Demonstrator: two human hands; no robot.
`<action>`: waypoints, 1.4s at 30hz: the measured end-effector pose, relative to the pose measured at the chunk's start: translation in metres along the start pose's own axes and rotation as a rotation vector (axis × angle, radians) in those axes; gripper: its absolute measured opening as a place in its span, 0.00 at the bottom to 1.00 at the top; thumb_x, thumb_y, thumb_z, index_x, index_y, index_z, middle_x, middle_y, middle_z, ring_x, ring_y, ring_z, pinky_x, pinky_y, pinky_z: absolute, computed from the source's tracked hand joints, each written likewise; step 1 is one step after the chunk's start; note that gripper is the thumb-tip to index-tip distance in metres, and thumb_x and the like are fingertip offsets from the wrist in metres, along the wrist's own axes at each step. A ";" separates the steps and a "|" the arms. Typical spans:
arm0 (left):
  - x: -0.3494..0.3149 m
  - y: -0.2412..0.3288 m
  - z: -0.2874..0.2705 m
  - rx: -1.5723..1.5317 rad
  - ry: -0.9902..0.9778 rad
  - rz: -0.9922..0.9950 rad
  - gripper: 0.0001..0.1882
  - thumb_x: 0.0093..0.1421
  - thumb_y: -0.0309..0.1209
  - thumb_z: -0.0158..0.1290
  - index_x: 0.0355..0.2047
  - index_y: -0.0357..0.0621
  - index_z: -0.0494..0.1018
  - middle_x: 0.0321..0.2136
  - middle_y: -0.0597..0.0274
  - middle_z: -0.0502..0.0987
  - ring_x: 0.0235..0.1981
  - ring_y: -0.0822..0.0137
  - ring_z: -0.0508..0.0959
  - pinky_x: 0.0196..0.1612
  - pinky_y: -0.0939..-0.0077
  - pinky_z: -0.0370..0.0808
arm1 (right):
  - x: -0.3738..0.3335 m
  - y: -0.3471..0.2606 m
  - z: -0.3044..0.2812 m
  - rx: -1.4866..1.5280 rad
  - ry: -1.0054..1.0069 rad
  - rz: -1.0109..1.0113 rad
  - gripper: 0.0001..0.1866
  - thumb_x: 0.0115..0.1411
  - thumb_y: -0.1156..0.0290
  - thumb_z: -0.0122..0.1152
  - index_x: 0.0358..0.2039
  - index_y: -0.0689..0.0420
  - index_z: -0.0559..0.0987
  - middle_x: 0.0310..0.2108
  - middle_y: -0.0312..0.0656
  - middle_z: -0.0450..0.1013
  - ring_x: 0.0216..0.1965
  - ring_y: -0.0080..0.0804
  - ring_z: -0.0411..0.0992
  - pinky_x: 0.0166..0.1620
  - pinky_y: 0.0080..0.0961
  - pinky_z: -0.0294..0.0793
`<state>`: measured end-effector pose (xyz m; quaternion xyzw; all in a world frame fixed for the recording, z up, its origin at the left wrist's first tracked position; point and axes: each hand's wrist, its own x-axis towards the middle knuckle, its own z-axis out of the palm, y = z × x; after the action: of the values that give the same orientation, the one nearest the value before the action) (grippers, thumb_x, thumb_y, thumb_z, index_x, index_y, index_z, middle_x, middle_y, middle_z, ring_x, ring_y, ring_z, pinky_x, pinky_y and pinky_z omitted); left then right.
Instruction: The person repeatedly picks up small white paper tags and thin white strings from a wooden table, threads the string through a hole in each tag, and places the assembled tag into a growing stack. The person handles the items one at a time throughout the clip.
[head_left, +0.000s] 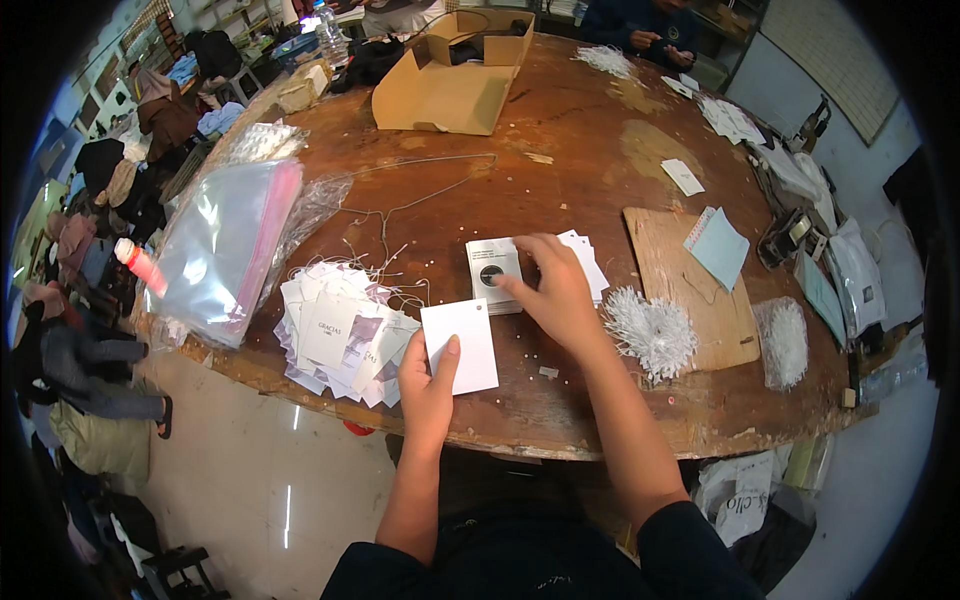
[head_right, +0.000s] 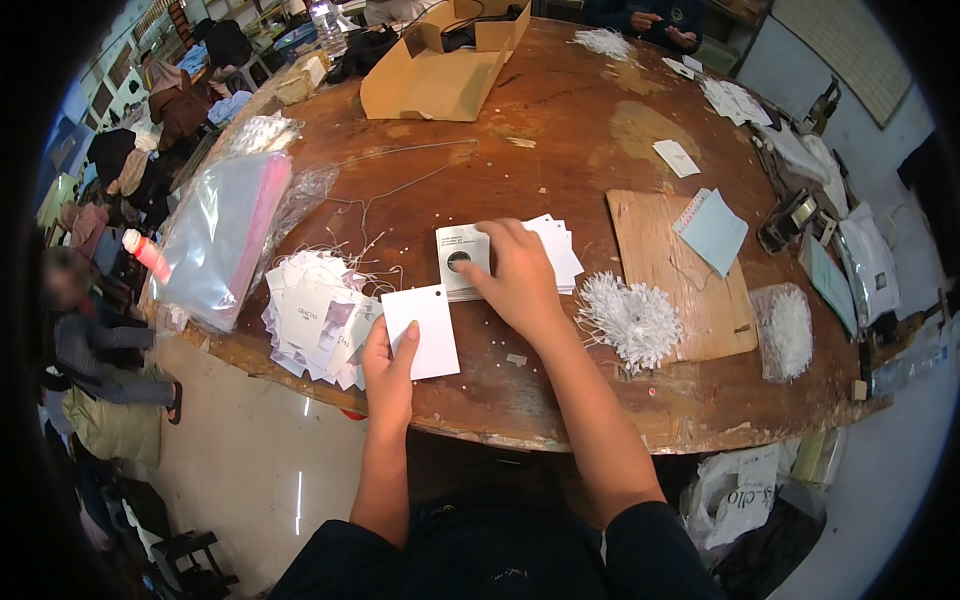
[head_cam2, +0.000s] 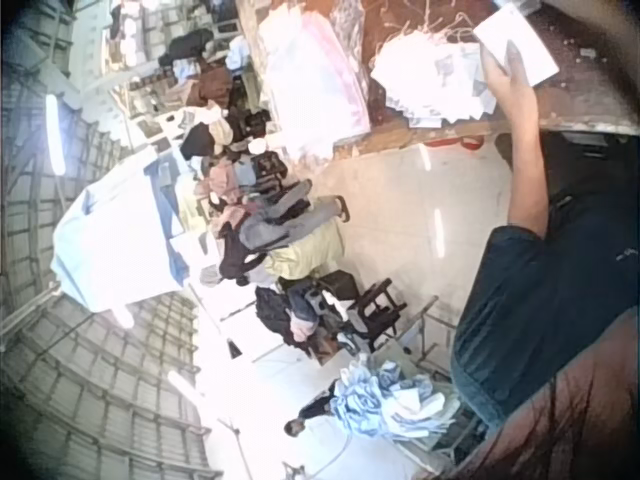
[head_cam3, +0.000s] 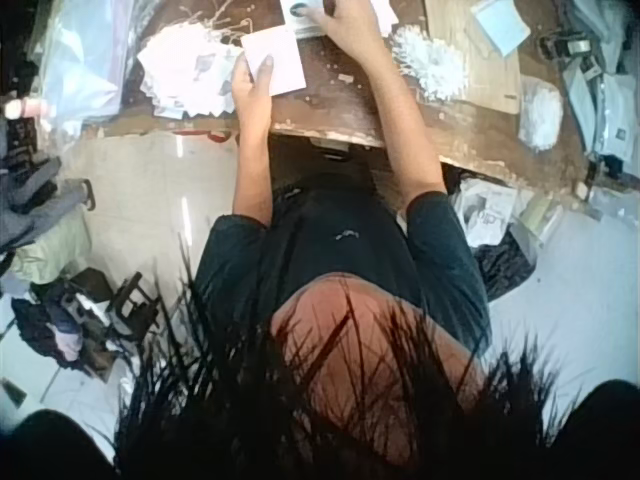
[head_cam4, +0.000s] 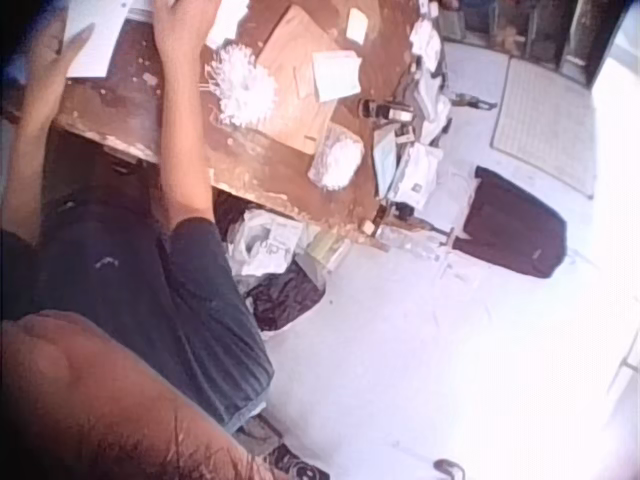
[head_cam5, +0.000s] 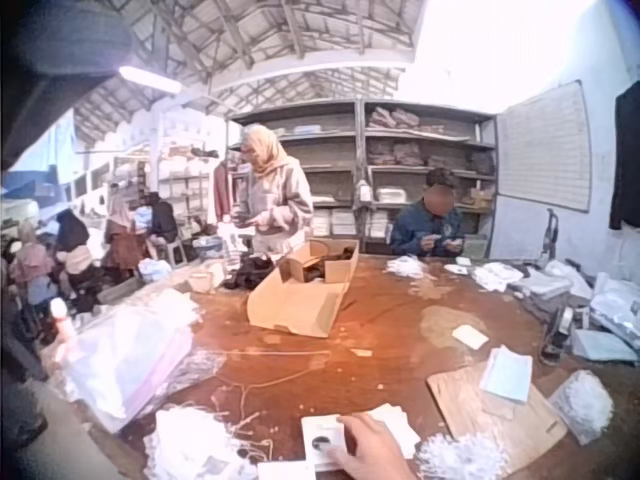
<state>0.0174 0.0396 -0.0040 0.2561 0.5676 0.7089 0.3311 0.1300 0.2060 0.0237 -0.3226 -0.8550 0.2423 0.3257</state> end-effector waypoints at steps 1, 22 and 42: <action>-0.001 -0.001 -0.002 -0.004 0.003 -0.023 0.14 0.67 0.30 0.53 0.48 0.33 0.72 0.40 0.61 0.78 0.40 0.75 0.76 0.44 0.79 0.72 | 0.004 0.005 -0.001 -0.058 -0.014 -0.143 0.34 0.49 0.56 0.74 0.53 0.60 0.76 0.54 0.47 0.72 0.53 0.47 0.69 0.53 0.38 0.70; 0.000 -0.006 -0.004 -0.112 -0.001 0.006 0.14 0.67 0.29 0.53 0.50 0.34 0.70 0.41 0.62 0.77 0.42 0.76 0.75 0.46 0.79 0.71 | 0.018 0.000 -0.015 -0.292 -0.433 -0.021 0.42 0.45 0.43 0.73 0.59 0.47 0.74 0.66 0.43 0.61 0.66 0.45 0.57 0.63 0.49 0.54; -0.001 -0.006 -0.005 -0.168 0.019 0.021 0.13 0.68 0.29 0.52 0.49 0.36 0.70 0.42 0.62 0.77 0.42 0.76 0.74 0.47 0.79 0.71 | 0.013 0.014 -0.015 -0.273 -0.094 -0.280 0.33 0.48 0.47 0.72 0.51 0.51 0.80 0.59 0.47 0.69 0.57 0.46 0.67 0.58 0.44 0.63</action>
<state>0.0159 0.0365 -0.0106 0.2265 0.5067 0.7598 0.3386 0.1386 0.2280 0.0306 -0.2301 -0.9307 0.0916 0.2692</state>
